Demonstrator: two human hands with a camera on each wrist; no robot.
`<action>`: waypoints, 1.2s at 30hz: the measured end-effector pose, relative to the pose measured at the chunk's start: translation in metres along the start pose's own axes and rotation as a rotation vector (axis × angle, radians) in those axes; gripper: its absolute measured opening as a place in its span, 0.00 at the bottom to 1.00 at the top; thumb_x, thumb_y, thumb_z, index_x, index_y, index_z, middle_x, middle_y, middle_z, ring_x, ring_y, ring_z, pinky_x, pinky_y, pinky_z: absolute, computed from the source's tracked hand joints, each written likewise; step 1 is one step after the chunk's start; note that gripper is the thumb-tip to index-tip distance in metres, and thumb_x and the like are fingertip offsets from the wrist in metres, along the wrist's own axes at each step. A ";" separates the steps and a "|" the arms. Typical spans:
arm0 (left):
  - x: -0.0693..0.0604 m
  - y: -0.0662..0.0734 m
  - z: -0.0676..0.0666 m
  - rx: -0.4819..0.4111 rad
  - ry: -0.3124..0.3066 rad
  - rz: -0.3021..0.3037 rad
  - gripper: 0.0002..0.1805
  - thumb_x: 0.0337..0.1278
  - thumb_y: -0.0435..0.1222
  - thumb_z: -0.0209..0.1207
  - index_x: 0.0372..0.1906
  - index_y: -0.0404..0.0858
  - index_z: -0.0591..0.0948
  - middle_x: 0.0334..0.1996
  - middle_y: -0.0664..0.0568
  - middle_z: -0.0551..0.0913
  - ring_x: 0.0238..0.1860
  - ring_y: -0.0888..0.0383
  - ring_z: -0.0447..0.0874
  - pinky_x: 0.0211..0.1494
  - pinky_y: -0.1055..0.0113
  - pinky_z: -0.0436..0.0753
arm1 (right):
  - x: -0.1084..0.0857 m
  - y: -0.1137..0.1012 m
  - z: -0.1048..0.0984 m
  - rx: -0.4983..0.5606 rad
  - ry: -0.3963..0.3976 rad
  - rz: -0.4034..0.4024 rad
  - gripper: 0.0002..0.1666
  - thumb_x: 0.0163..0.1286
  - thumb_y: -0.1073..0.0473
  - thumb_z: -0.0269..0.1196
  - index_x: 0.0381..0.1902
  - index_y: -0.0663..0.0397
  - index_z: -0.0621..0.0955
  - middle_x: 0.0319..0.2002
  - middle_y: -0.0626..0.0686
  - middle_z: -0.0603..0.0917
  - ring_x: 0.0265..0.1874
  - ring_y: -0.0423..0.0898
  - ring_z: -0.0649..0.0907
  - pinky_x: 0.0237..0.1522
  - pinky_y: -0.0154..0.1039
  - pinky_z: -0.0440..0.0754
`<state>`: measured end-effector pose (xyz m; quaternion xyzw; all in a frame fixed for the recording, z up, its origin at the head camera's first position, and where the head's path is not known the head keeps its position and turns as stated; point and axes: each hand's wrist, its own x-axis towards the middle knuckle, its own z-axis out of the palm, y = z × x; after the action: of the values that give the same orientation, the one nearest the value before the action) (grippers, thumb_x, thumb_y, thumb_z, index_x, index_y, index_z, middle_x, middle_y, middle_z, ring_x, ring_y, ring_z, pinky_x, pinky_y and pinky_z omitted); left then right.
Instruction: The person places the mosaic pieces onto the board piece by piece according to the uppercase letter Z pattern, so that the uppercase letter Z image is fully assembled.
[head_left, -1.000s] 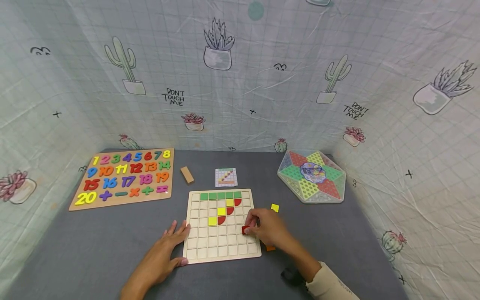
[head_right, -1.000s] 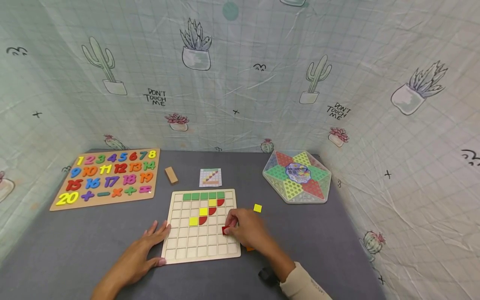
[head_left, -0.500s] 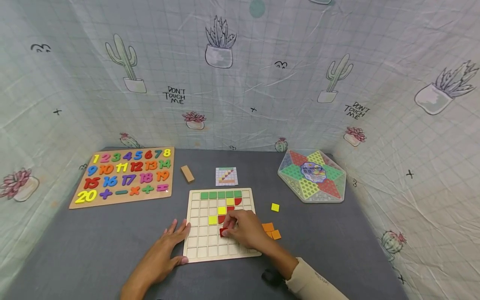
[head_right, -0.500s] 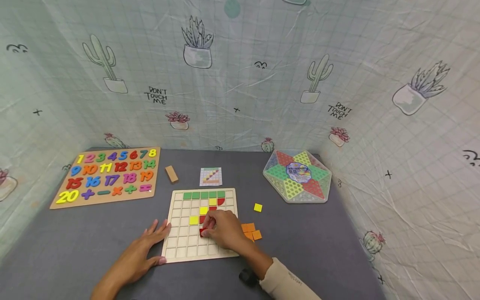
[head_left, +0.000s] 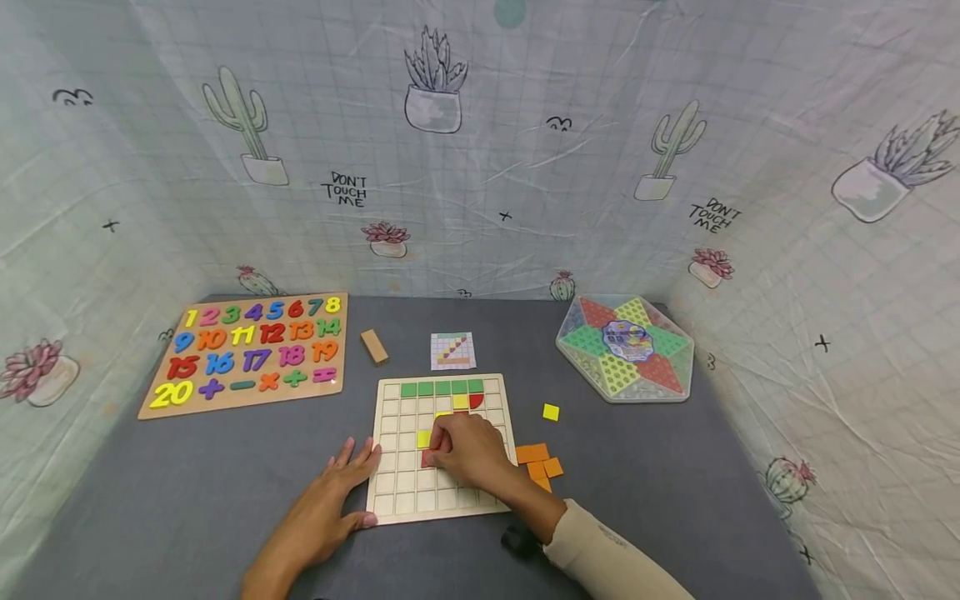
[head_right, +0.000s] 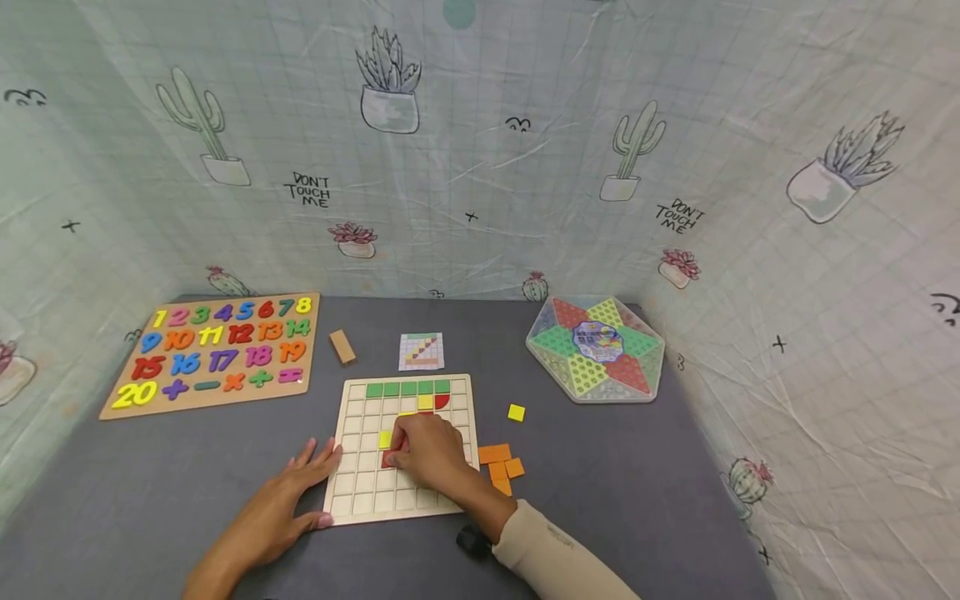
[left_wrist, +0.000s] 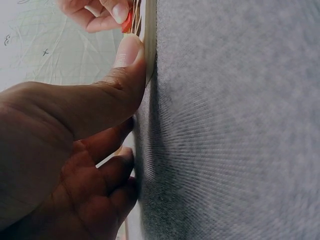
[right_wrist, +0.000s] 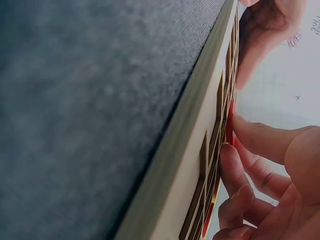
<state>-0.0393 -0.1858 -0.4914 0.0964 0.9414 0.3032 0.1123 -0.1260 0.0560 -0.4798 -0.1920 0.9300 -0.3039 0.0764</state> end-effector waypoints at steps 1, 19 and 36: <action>0.000 0.000 0.000 -0.001 0.000 0.003 0.50 0.51 0.36 0.79 0.80 0.37 0.69 0.83 0.45 0.62 0.86 0.36 0.48 0.85 0.33 0.53 | 0.001 -0.001 0.001 -0.004 -0.001 -0.002 0.15 0.61 0.53 0.81 0.25 0.40 0.83 0.18 0.38 0.76 0.20 0.34 0.74 0.22 0.32 0.69; -0.001 0.000 0.001 0.006 0.009 0.005 0.49 0.50 0.37 0.79 0.79 0.37 0.70 0.83 0.45 0.63 0.86 0.36 0.49 0.84 0.32 0.55 | -0.004 0.000 -0.011 -0.002 -0.087 -0.053 0.10 0.61 0.57 0.81 0.33 0.40 0.88 0.23 0.37 0.79 0.27 0.33 0.76 0.31 0.31 0.73; -0.001 0.000 0.002 0.008 0.010 -0.013 0.50 0.50 0.37 0.79 0.80 0.38 0.70 0.83 0.46 0.64 0.86 0.36 0.49 0.85 0.33 0.54 | -0.012 0.043 -0.052 0.105 0.012 0.017 0.10 0.63 0.59 0.80 0.40 0.49 0.88 0.28 0.44 0.85 0.31 0.40 0.80 0.32 0.34 0.80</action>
<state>-0.0379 -0.1849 -0.4926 0.0894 0.9437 0.2994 0.1089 -0.1420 0.1208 -0.4635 -0.1779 0.9148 -0.3529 0.0837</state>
